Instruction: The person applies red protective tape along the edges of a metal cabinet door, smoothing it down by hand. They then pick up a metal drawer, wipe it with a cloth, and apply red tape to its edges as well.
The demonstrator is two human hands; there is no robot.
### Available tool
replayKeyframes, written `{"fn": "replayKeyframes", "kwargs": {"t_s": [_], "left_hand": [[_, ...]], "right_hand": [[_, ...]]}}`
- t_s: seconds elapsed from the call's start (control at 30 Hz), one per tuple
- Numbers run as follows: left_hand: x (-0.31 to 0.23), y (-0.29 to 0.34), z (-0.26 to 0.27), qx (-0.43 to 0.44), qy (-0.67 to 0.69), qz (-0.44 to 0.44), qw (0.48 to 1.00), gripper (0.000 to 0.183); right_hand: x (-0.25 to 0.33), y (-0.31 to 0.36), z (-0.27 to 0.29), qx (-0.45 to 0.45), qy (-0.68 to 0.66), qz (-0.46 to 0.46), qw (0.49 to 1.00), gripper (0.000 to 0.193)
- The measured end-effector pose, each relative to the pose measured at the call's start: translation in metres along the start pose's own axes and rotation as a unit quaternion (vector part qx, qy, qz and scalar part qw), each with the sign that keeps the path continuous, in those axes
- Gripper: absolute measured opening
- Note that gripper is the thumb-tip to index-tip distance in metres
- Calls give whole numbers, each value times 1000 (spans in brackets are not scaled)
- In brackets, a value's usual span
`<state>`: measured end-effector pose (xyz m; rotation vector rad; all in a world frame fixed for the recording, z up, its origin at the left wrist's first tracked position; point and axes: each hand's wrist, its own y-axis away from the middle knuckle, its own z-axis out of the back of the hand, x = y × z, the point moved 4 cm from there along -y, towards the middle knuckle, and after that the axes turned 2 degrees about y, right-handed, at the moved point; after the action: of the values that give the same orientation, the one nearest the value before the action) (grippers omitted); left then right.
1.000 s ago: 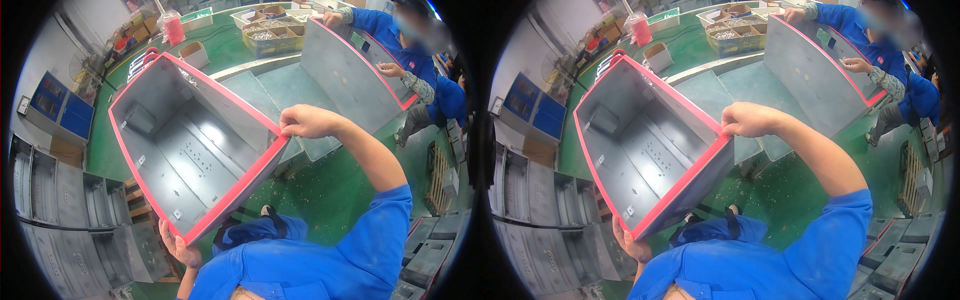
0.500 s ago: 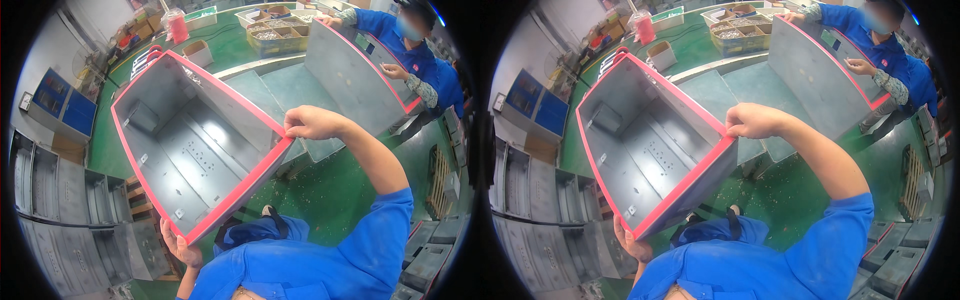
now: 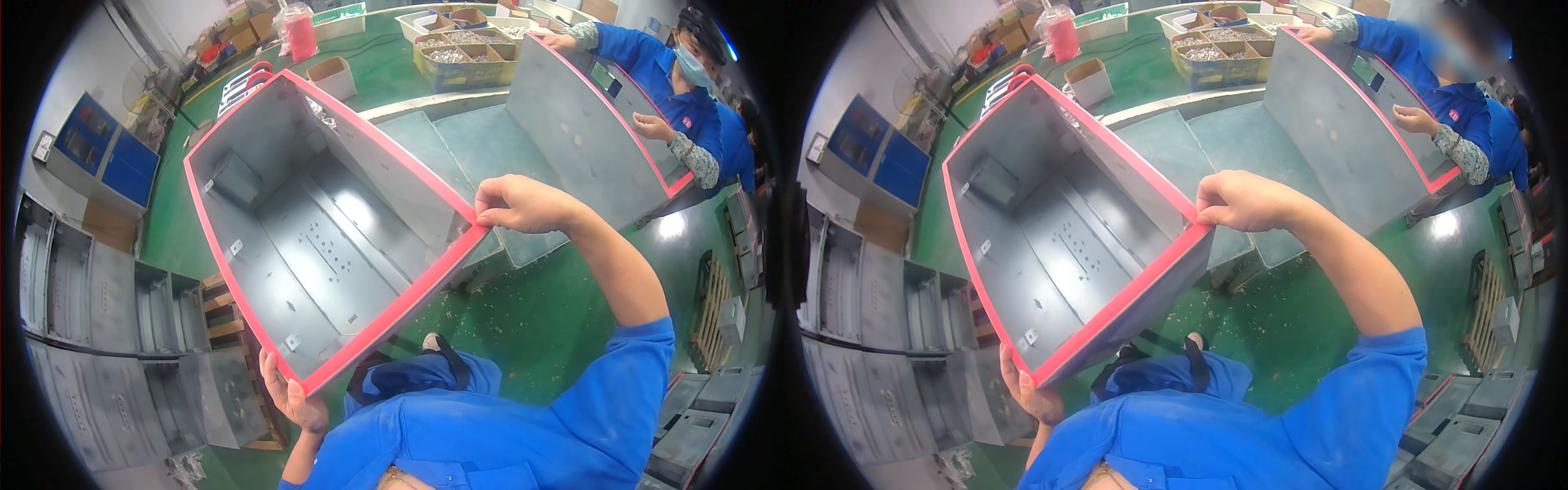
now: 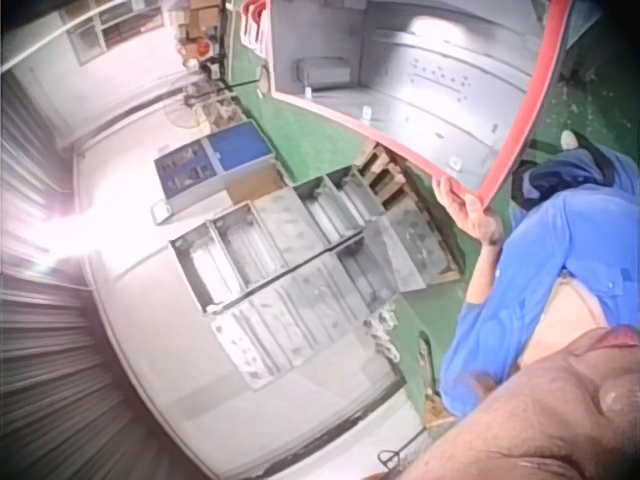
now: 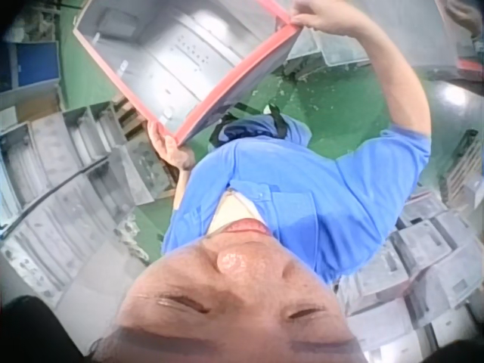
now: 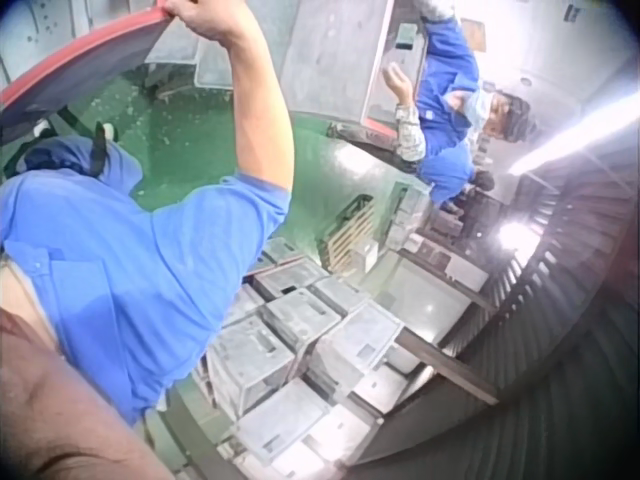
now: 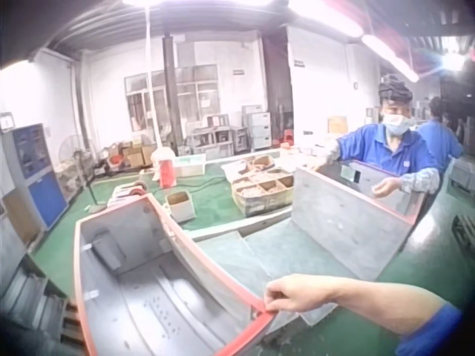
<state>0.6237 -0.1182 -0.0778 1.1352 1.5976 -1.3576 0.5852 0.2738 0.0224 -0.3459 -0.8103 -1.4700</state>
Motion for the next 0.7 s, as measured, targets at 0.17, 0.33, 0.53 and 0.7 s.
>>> {"fn": "replayKeyframes", "kwargs": {"t_s": [0.17,0.33,0.53,0.7], "left_hand": [[5,2,5,-6,1,-2,1000,51],[2,1,5,-8,-12,2,1000,53],[-2,-1,2,2,-24,-12,1000,53],[-3,-1,1,10,-19,-16,1000,53]], "right_hand": [[-3,2,-2,-26,22,27,999,12],[3,-1,-2,-21,44,22,999,11],[-2,-1,-3,-35,-8,22,999,11],[-25,5,-10,-27,-243,-23,969,17]]}}
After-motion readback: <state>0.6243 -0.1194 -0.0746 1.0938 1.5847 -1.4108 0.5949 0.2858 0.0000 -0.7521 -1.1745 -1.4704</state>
